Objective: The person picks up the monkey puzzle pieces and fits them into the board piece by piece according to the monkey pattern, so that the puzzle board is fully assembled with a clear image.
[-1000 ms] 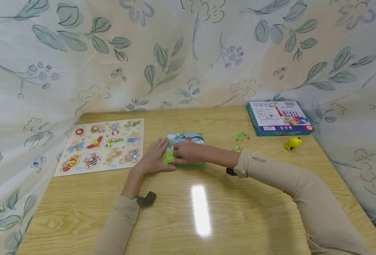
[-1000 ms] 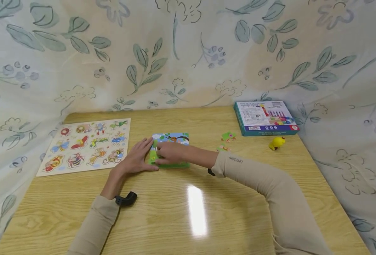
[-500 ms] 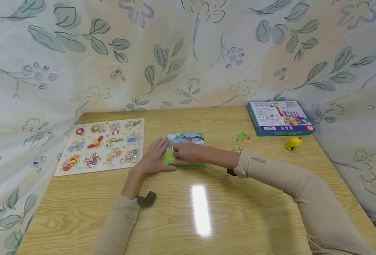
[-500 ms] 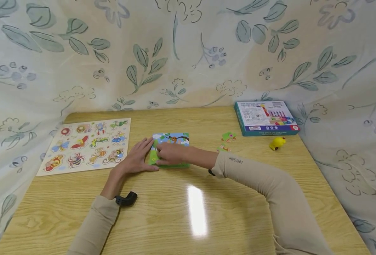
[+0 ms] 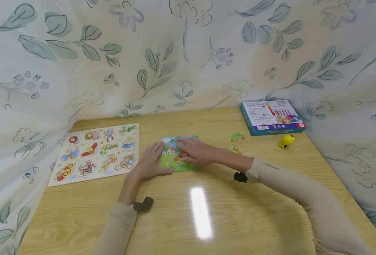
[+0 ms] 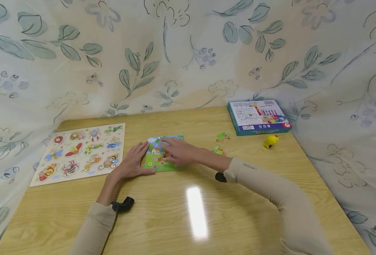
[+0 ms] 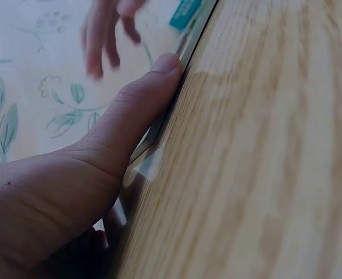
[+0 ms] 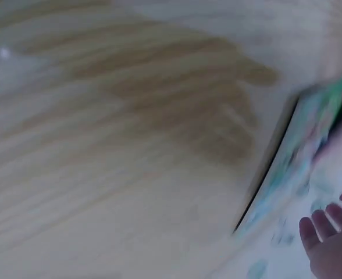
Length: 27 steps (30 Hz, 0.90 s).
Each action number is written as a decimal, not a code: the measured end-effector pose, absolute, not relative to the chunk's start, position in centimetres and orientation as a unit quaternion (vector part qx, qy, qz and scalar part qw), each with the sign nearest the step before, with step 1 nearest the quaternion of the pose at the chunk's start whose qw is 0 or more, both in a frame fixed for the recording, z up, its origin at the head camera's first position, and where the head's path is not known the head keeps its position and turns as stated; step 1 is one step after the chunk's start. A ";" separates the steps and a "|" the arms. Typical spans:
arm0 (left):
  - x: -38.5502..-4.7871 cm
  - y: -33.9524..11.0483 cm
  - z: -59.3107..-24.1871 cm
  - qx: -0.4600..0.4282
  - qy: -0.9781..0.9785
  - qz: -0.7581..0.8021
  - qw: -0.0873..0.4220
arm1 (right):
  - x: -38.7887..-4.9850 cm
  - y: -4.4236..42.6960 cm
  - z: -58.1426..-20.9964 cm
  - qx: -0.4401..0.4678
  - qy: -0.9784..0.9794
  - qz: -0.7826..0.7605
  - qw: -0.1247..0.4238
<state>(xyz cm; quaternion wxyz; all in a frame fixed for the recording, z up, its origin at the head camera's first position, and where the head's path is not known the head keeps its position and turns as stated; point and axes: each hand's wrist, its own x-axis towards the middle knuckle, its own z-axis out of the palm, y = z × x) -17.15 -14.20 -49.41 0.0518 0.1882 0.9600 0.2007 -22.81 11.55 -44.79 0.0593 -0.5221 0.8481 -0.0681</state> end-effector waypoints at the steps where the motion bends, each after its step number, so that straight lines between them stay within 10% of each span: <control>1: -17.1 -14.2 -49.5 0.189 0.960 0.198 0.051 | -23.1 12.6 -44.6 -0.500 0.858 -0.096 0.068; 12: -17.0 -14.3 -49.6 0.187 0.960 0.200 0.059 | -23.4 25.1 -45.1 -0.349 0.918 -0.163 0.092; 27: -16.8 -14.5 -49.4 0.183 0.957 0.214 0.065 | -22.5 28.7 -45.7 -0.330 0.932 -0.139 0.062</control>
